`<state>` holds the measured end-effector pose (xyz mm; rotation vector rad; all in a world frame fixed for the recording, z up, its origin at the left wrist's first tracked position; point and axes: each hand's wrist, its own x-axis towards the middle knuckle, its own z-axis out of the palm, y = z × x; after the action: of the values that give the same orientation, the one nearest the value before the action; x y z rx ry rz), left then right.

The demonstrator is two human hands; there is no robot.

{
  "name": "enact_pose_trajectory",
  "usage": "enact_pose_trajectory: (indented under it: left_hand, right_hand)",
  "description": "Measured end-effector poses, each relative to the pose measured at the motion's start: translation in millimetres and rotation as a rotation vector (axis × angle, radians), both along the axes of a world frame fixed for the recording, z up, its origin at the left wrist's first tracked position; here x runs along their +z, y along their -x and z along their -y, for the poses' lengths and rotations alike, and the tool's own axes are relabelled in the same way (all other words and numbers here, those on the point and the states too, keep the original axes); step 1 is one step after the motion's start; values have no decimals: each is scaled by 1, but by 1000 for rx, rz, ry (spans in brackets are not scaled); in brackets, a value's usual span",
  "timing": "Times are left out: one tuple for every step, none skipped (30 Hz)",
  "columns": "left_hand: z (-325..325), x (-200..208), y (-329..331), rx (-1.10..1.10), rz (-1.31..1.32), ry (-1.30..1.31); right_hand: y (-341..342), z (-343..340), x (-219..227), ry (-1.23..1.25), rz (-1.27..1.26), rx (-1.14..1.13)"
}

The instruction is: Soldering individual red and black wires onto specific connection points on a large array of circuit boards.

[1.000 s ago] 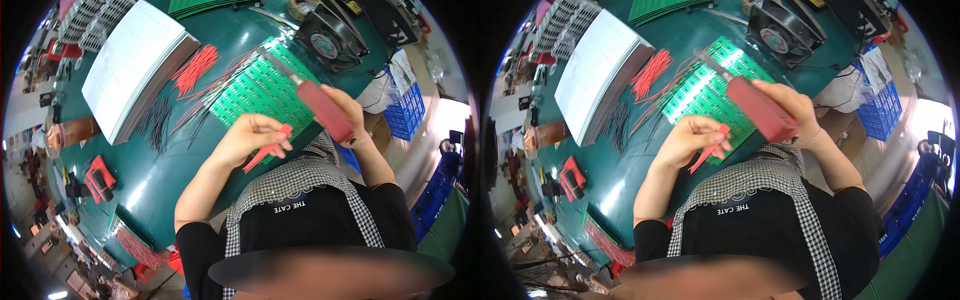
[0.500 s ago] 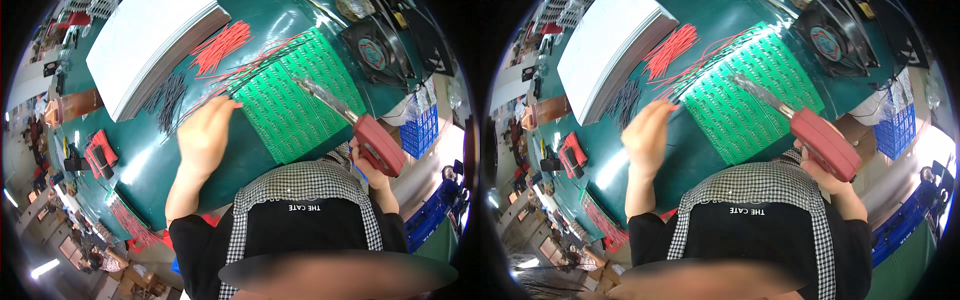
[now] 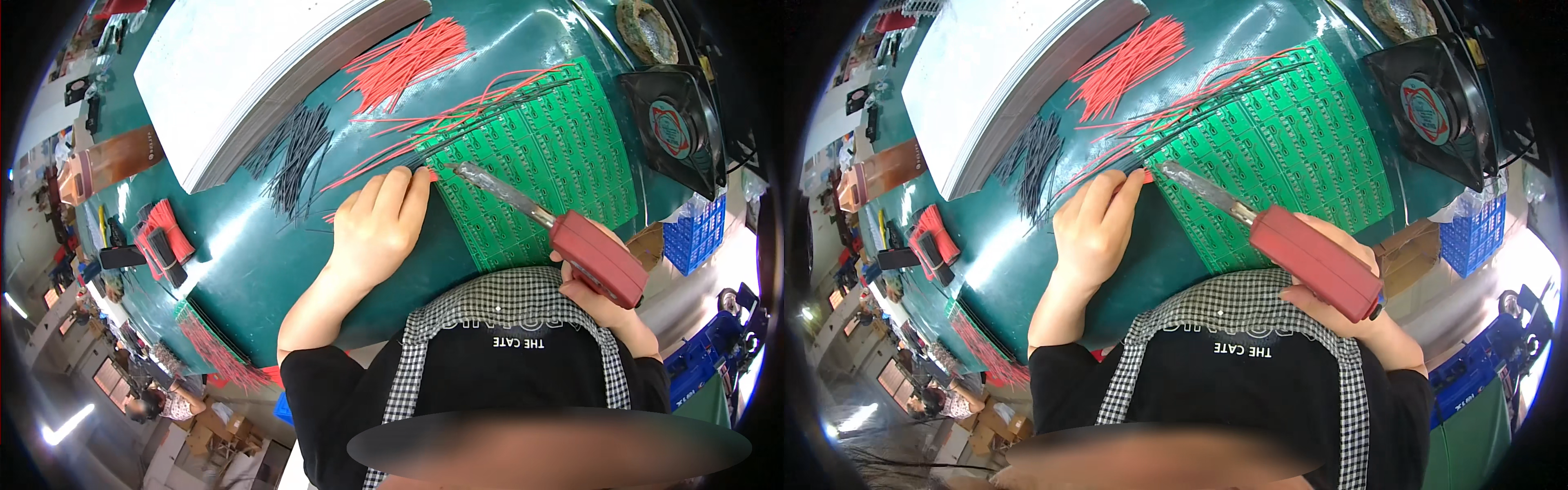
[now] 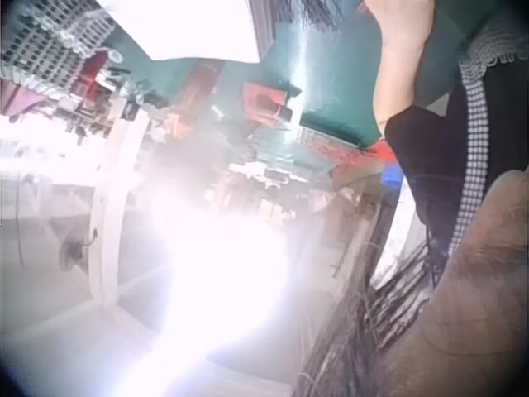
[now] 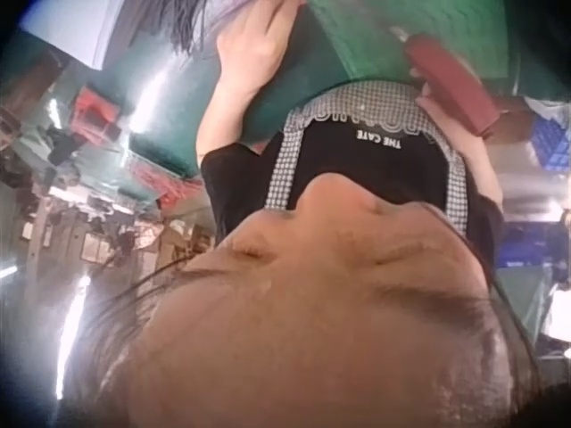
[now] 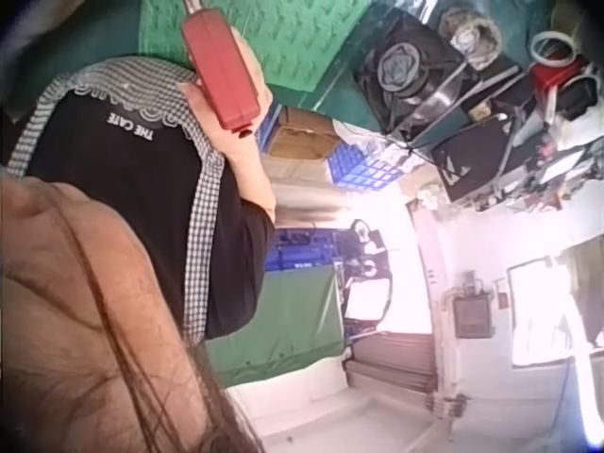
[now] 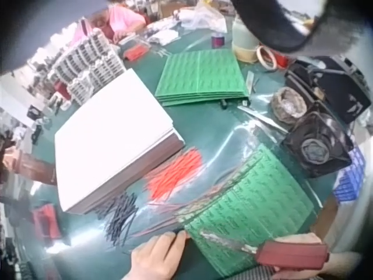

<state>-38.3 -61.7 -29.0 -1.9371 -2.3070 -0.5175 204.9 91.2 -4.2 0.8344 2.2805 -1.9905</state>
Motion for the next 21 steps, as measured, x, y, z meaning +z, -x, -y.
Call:
enact_pose_trajectory:
  left_hand:
    - [0,1,1,7,16,20]
    - [1,1,2,14,32,40]
    - [1,-1,3,17,38,39]
    - [2,-3,4,-8,42,17]
    - [3,-4,5,-34,45,-5]
    - [4,-5,5,-31,51,-6]
    - [4,-6,4,-31,77,-40]
    - [4,-6,4,-32,102,-73]
    - [5,-6,4,-30,105,-71]
    - [6,-7,4,-34,103,-42]
    - [6,-7,4,-39,100,-12]
    - [6,-7,4,-39,102,-12]
    - [7,-7,4,-40,90,-9]
    - [7,-7,4,-40,77,-7]
    - [7,-6,3,-40,78,-6]
    - [6,-5,2,-34,71,3]
    - [7,-4,2,-29,65,12]
    - [7,-5,2,-28,65,12]
    - [7,-6,3,-27,67,-4]
    - [8,-6,4,-26,68,-20]
    - [7,-6,3,-23,68,-20]
  right_hand:
    - [3,0,-1,2,5,2]
    - [7,2,-2,27,-6,-28]
    - [9,3,-2,48,-16,-57]
    - [11,4,-1,48,-10,-54]
    - [13,5,-1,129,-8,-99]
    - [13,6,-1,209,-6,-144]
    - [12,6,-1,207,0,-142]
    - [11,6,-1,195,-6,-131]
    - [11,6,-1,186,-14,-119]
    - [11,6,-1,187,-11,-118]
    - [11,6,-1,172,-17,-98]
    - [10,6,-1,157,-24,-79]
    - [10,6,-2,157,-22,-79]
    - [11,7,-3,133,-45,-74]
    - [11,7,-4,109,-69,-68]
    - [11,7,-4,109,-69,-67]
    - [10,7,-4,107,-62,-57]
    - [9,7,-3,103,-56,-47]
    - [9,8,-2,103,-55,-46]
    - [9,9,-1,148,-35,-88]
    - [9,10,0,194,-14,-129]
